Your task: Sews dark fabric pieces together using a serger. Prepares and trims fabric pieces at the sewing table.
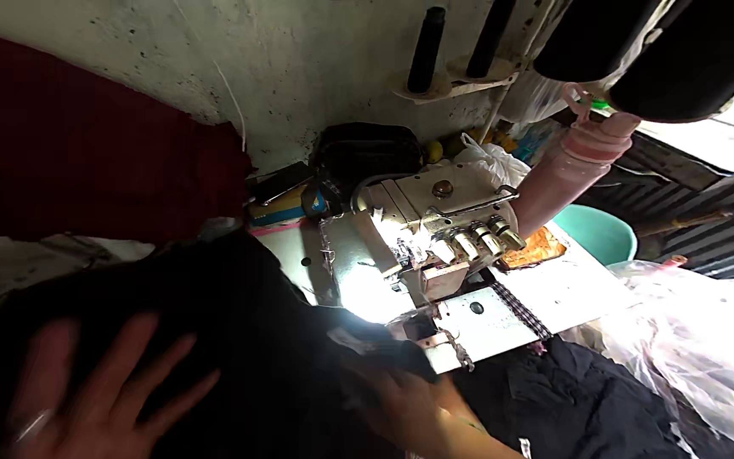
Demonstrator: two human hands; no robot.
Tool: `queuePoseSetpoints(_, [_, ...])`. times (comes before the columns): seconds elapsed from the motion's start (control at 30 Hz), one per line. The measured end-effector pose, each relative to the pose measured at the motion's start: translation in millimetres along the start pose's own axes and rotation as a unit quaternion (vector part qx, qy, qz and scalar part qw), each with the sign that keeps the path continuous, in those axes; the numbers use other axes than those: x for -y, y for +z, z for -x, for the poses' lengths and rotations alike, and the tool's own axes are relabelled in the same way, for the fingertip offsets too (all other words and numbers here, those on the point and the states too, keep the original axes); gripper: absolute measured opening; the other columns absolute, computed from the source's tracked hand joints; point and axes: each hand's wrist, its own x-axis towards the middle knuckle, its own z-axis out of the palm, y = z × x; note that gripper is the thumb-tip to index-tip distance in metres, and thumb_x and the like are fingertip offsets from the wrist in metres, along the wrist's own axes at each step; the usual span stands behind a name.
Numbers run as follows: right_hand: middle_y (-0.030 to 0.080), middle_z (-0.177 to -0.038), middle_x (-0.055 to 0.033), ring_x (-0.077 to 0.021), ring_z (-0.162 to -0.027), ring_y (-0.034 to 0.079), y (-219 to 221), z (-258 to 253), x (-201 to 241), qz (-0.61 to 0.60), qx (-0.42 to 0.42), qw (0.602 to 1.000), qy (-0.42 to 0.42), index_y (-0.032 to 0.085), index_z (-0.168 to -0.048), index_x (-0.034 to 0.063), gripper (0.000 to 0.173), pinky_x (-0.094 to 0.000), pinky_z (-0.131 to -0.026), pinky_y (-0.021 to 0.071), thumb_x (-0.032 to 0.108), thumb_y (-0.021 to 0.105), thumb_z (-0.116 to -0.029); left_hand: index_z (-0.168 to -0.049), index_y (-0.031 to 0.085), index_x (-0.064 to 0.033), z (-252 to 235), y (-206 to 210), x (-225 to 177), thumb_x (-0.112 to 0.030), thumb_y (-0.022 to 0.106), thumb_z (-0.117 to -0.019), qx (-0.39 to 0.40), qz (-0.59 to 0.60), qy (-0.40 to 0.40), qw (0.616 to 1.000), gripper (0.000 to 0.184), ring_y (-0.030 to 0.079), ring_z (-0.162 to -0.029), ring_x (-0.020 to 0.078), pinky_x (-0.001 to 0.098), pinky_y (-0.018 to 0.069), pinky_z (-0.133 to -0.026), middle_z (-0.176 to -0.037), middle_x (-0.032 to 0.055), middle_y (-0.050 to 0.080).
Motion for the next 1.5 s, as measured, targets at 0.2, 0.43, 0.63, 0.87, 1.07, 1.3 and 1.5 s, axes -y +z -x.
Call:
queuePoseSetpoints(0.2, [0.072, -0.094, -0.0138, -0.0308, -0.066, 0.071, 24.2, -0.3, 7.5, -0.005, 0.315, 0.941, 0.125, 0.076, -0.120, 0.0143, 0.037, -0.0494, -0.053, 0.0569, 0.002, 0.066, -0.0867, -0.163, 0.023, -0.0075, -35.9, -19.0, 179.5, -0.057, 0.049, -0.1015, 0.014, -0.489, -0.246, 0.837, 0.083, 0.016, -0.156, 0.0426, 0.0692, 0.0121, -0.121, -0.169, 0.0211, 0.020])
queuePoseSetpoints(0.43, [0.066, -0.136, -0.0114, -0.0404, -0.094, 0.073, 55.9, 31.5, -8.5, -0.063, 0.360, 0.928, 0.076, 0.075, -0.124, 0.0190, 0.049, -0.0551, -0.064, 0.0594, -0.004, 0.067, -0.0819, -0.160, 0.038, -0.0211, -43.5, -67.2, 204.5, -0.059, 0.056, -0.0980, 0.061, -0.480, -0.291, 0.825, 0.074, 0.013, -0.158, 0.0348, 0.0694, 0.0019, -0.121, -0.171, 0.0097, 0.020])
queuePoseSetpoints(0.63, [0.072, -0.125, -0.0119, -0.0328, -0.096, 0.075, 56.5, 38.5, -21.5, -0.124, 0.295, 0.945, 0.067, 0.076, -0.118, 0.0099, 0.041, -0.0525, -0.072, 0.0616, -0.005, 0.068, -0.0807, -0.129, 0.066, 0.0020, -71.7, -163.7, 153.2, -0.017, 0.048, -0.1077, -0.199, -0.503, -0.184, 0.820, 0.034, 0.061, -0.121, 0.0427, 0.0590, 0.0448, -0.106, -0.126, 0.0263, 0.066])
queuePoseSetpoints(0.87, [0.073, -0.121, -0.0158, -0.0341, -0.096, 0.075, 56.8, 43.3, -24.7, -0.134, 0.293, 0.945, 0.053, 0.075, -0.119, 0.0062, 0.032, -0.0497, -0.074, 0.0620, 0.000, 0.065, -0.0893, -0.130, 0.063, 0.0052, -119.3, -198.6, 146.1, -0.046, 0.058, -0.1021, -0.116, -0.614, -0.432, 0.650, 0.059, 0.049, -0.134, 0.0515, 0.0711, 0.0298, -0.111, -0.136, 0.0333, 0.058])
queuePoseSetpoints(1.07, [0.073, -0.121, -0.0133, -0.0321, -0.096, 0.075, 56.0, 44.1, -23.0, -0.122, 0.284, 0.950, 0.042, 0.075, -0.119, 0.0074, 0.034, -0.0470, -0.072, 0.0622, 0.000, 0.067, -0.0867, -0.128, 0.061, 0.0088, -133.5, -206.1, 102.3, -0.016, 0.065, -0.0980, -0.232, -0.588, -0.266, 0.728, 0.039, 0.059, -0.114, 0.0592, 0.0761, 0.0419, -0.095, -0.118, 0.0390, 0.063])
queuePoseSetpoints(1.3, [0.073, -0.123, -0.0096, -0.0283, -0.098, 0.075, 57.0, 45.5, -23.4, -0.107, 0.283, 0.953, 0.026, 0.075, -0.119, 0.0108, 0.038, -0.0440, -0.071, 0.0621, 0.001, 0.068, -0.0835, -0.119, 0.065, 0.0090, -125.6, -208.7, 94.2, -0.032, 0.059, -0.1050, -0.248, -0.583, -0.170, 0.755, 0.043, 0.061, -0.114, 0.0529, 0.0742, 0.0327, -0.104, -0.112, 0.0335, 0.067])
queuePoseSetpoints(1.5, [0.074, -0.119, -0.0063, -0.0231, -0.094, 0.075, 62.9, 52.6, -23.9, -0.091, 0.233, 0.968, 0.013, 0.076, -0.115, 0.0132, 0.033, -0.0381, -0.070, 0.0619, 0.004, 0.064, -0.0858, -0.138, 0.052, 0.0064, -134.9, -199.6, 80.8, -0.022, 0.054, -0.1063, -0.344, -0.315, -0.121, 0.876, 0.042, 0.058, -0.124, 0.0252, 0.0451, 0.0450, -0.107, -0.135, 0.0229, 0.058])
